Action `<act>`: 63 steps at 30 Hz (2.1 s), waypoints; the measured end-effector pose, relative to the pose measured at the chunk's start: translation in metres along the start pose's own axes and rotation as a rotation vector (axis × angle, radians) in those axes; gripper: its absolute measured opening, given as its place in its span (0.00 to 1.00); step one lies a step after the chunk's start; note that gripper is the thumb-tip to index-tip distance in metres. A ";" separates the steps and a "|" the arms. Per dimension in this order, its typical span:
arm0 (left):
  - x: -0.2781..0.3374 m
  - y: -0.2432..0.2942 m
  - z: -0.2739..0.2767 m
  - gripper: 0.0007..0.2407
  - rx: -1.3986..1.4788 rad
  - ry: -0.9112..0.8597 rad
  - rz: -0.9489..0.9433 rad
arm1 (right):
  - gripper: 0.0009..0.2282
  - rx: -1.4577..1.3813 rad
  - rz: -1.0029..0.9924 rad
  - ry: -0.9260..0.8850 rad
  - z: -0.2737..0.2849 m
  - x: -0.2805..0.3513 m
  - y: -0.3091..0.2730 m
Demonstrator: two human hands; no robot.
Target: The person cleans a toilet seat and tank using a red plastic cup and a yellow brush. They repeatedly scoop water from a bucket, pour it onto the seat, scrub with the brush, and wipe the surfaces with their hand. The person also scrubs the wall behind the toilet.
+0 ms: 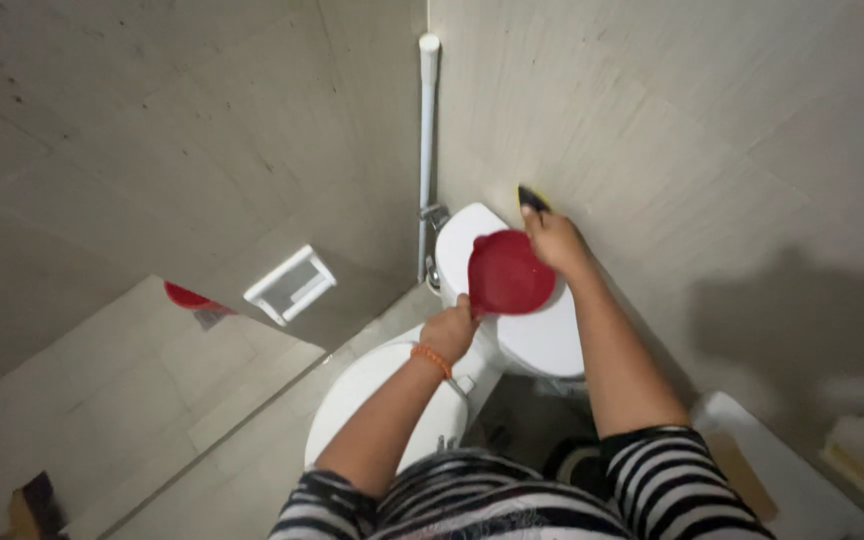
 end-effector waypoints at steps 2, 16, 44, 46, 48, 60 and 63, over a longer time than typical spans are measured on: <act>0.000 -0.001 -0.006 0.16 0.007 -0.012 -0.008 | 0.27 -0.017 0.008 -0.022 -0.001 0.016 -0.006; 0.037 0.033 -0.005 0.18 -0.016 -0.117 -0.091 | 0.16 -1.259 -0.835 -0.288 -0.165 0.099 0.089; 0.031 0.042 -0.016 0.17 -0.051 -0.114 -0.092 | 0.14 0.372 0.430 0.946 0.242 0.170 -0.195; 0.032 0.042 -0.017 0.17 -0.065 -0.109 -0.110 | 0.19 0.416 0.105 0.716 0.186 0.140 -0.132; 0.032 0.040 -0.020 0.17 -0.046 -0.118 -0.102 | 0.19 0.475 0.030 0.623 0.132 0.132 -0.079; 0.038 0.055 -0.032 0.17 -0.004 -0.158 -0.164 | 0.21 0.424 0.153 0.758 0.237 0.177 -0.089; 0.042 0.077 -0.032 0.17 0.005 -0.155 -0.197 | 0.20 0.381 0.217 0.867 0.284 0.196 -0.087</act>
Point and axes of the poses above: each hand's wrist, its own x-axis away from the middle knuckle, its own z-axis out of the back of the hand, y = z × x, the point moved 9 cm from there along -x, towards the middle knuckle, and after that the axes turned 2 degrees about -z, right-handed, at the moved point
